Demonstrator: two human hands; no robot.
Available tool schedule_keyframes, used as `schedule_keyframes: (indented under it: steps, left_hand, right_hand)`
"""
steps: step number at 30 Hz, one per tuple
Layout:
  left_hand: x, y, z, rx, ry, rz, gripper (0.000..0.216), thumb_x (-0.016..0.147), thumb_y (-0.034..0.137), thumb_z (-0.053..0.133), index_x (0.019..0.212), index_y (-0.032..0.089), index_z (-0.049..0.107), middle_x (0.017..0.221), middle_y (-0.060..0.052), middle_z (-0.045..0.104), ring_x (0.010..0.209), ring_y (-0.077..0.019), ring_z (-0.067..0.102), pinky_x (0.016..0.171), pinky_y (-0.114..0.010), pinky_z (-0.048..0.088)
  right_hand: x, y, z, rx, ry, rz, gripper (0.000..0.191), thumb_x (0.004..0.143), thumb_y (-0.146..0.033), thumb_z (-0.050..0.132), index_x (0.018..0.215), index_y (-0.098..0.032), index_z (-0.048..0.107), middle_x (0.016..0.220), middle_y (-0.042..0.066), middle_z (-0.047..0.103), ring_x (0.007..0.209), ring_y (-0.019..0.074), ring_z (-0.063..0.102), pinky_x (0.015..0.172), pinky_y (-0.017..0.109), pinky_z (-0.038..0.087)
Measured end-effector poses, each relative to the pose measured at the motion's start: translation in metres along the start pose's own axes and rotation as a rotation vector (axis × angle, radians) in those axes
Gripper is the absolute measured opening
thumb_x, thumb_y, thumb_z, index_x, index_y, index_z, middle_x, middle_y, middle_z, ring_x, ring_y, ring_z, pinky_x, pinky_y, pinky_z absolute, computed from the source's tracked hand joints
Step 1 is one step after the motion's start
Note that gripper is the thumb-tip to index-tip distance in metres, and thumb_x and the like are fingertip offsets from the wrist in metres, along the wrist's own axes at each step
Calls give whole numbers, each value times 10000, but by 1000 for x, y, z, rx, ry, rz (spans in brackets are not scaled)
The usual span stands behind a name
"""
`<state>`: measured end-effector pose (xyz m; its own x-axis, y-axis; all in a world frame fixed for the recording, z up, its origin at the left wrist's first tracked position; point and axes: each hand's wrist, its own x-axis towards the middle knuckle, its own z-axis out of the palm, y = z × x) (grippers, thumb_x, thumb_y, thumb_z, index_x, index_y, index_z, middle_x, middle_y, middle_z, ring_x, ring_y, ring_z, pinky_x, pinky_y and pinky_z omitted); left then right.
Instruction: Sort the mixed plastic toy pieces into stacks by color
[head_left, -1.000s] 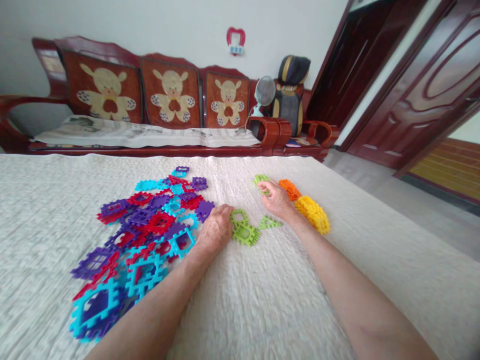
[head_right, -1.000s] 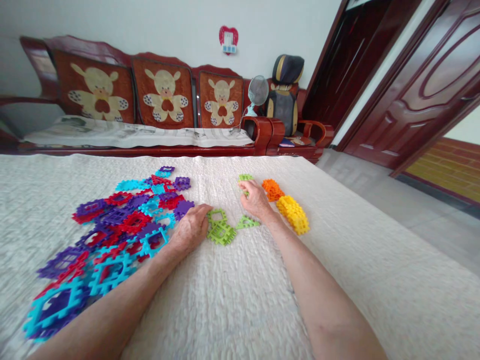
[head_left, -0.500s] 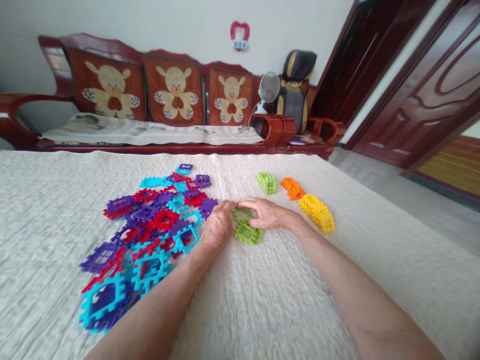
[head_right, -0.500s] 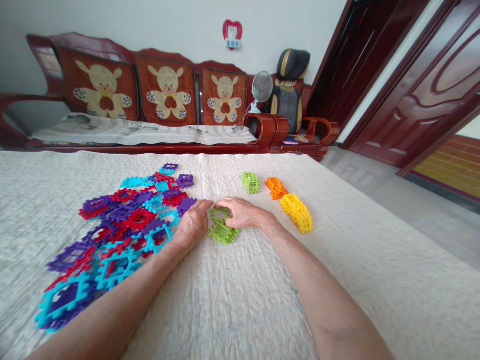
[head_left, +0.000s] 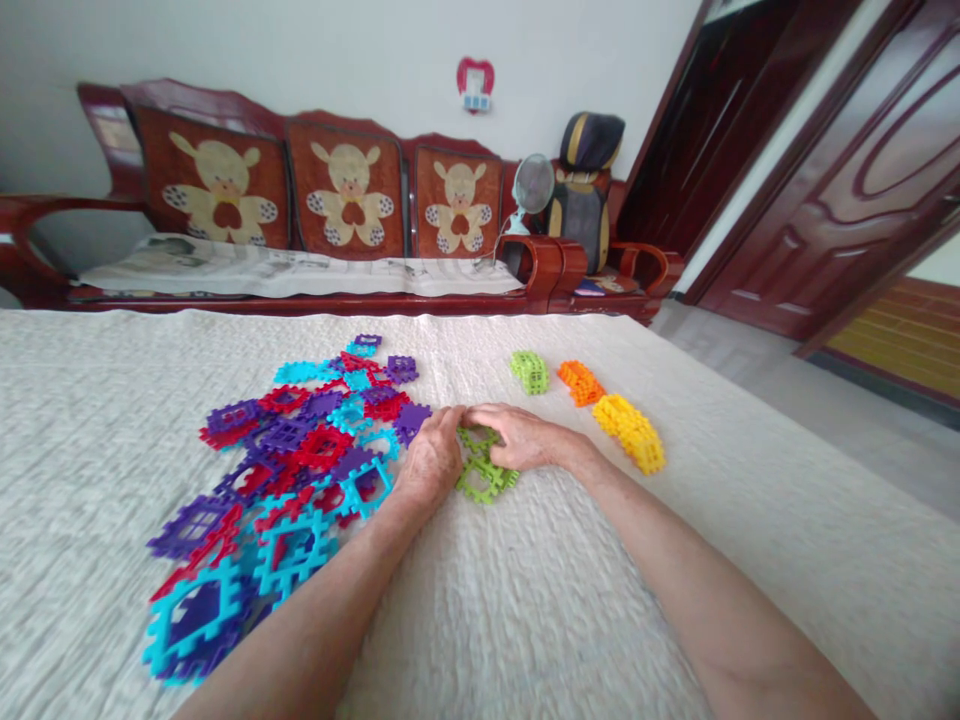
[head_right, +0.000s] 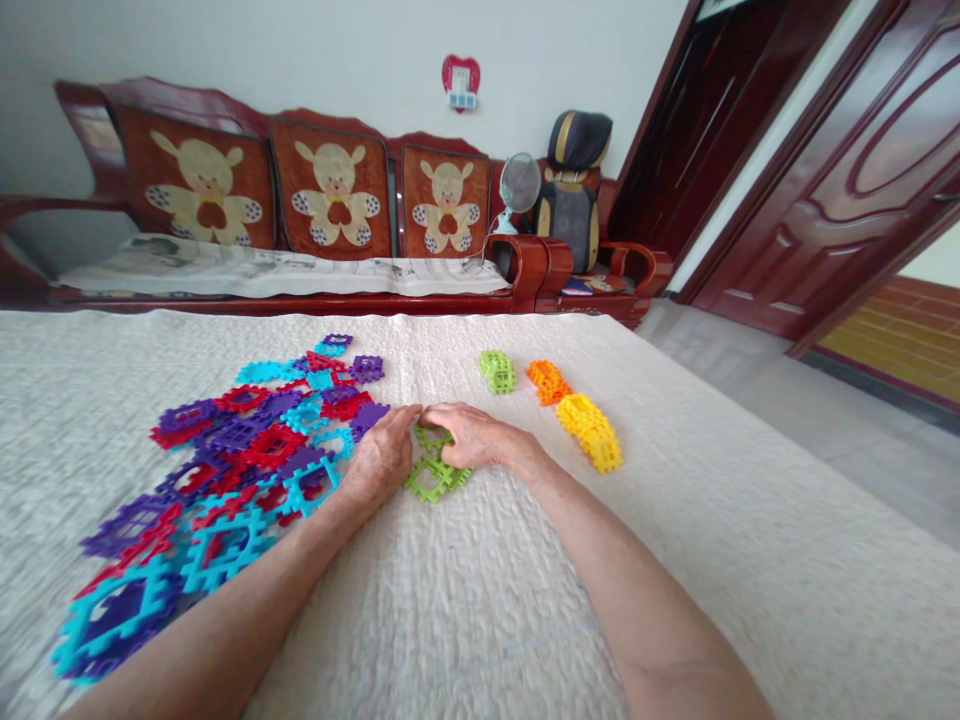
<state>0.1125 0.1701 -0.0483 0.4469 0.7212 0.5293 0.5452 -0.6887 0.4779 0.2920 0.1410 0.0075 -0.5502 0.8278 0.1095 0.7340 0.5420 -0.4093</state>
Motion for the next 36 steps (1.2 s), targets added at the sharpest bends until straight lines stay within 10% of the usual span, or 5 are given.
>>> schedule_keyframes:
  steps: [26,36]
  left_hand:
    - [-7,4,0,5,29,107,504,823,196,567,1313,130,465,1172,-138,663,1100,-257,624,958,-410,522]
    - [-8,4,-1,18,-17,62,581,836,311,632,1352,132,434,1239,-158,629,1190,-280,590,992,-425,501]
  right_hand:
    - [-3,1,-15,-19,-143,32,535,666,-65,618,1184,-200,627,1213,85,522,1169,234,513,1029,397,414]
    - [-10,3,-20,42,35,285,468,640,-212,729,1073,-164,557,1035,51,568,921,191,554,835,319,459]
